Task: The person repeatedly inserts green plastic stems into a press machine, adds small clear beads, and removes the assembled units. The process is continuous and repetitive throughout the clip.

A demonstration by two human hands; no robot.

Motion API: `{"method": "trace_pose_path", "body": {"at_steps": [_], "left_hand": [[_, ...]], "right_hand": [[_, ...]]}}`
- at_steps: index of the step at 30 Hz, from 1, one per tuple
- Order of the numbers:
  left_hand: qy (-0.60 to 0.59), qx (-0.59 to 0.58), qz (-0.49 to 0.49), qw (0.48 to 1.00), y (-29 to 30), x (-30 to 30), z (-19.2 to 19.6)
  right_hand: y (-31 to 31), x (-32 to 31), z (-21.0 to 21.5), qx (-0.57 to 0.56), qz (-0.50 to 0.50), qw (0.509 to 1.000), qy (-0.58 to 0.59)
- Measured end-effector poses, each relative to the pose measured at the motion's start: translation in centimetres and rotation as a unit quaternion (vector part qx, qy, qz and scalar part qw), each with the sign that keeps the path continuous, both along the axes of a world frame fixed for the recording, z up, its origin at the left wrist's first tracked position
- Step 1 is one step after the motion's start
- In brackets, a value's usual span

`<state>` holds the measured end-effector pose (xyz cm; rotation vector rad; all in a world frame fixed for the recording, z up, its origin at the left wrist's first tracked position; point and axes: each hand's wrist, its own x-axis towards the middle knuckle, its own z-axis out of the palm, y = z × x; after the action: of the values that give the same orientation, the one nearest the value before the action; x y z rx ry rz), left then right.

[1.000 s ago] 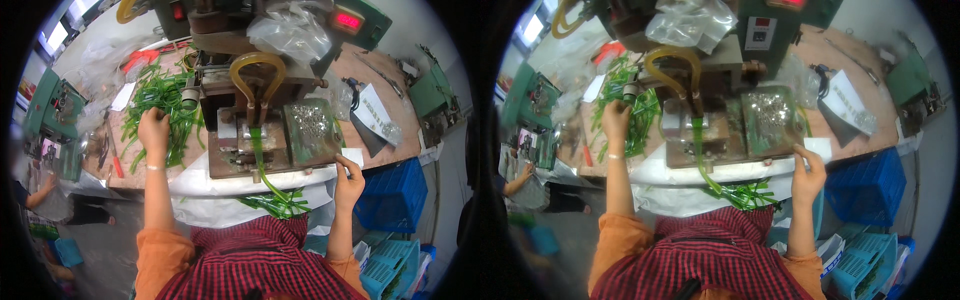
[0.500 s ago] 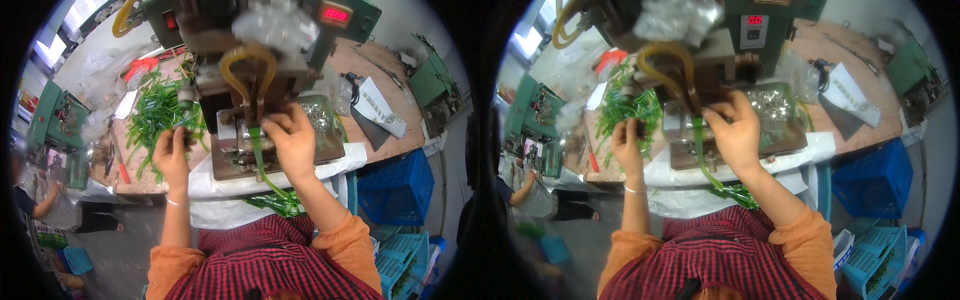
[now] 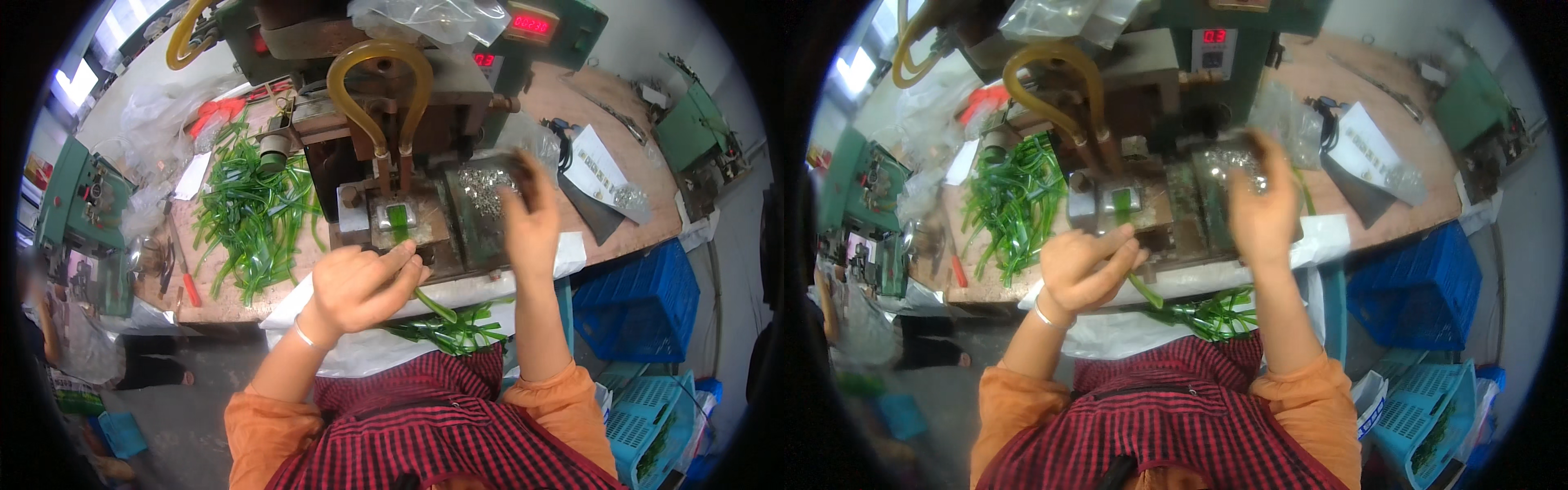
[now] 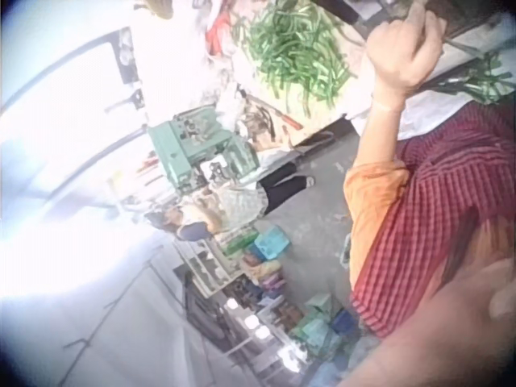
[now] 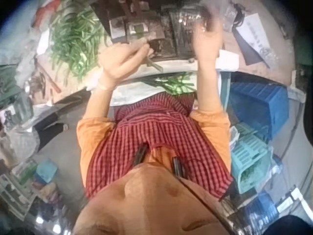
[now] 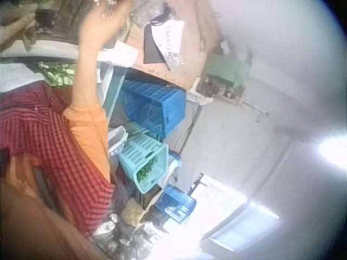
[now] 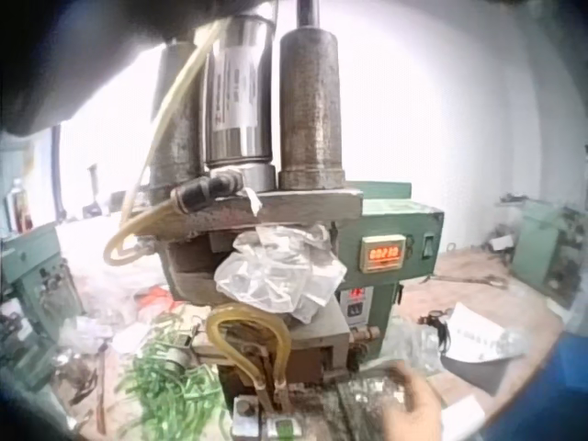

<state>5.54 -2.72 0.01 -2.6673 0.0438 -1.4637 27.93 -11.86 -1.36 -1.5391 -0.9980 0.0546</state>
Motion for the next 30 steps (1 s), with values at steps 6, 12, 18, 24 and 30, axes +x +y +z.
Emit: {"method": "trace_pose_path", "body": {"at_steps": [6,12,18,24,30], "left_hand": [[0.004,-0.001,-0.01,1.0,0.3,0.1,-0.4],[-0.024,-0.088,0.008,0.996,-1.2,-0.4,-1.0],[0.015,-0.148,0.155,0.977,-5.5,-8.0,-0.8],[-0.09,-0.134,0.347,0.924,3.4,-6.9,3.7],[0.284,-0.236,0.407,0.836,15.4,-6.0,-10.6]], "right_hand": [[-5.0,2.6,-5.7,-0.125,-0.097,0.987,0.008],[-4.2,0.7,-4.3,-0.271,-0.151,0.925,-0.219],[-3.6,0.5,-6.0,-0.202,-0.152,0.955,-0.157],[-2.4,0.2,-4.8,-0.06,-0.083,0.994,-0.023],[-1.8,0.9,-6.3,-0.103,-0.093,0.99,-0.008]]}}
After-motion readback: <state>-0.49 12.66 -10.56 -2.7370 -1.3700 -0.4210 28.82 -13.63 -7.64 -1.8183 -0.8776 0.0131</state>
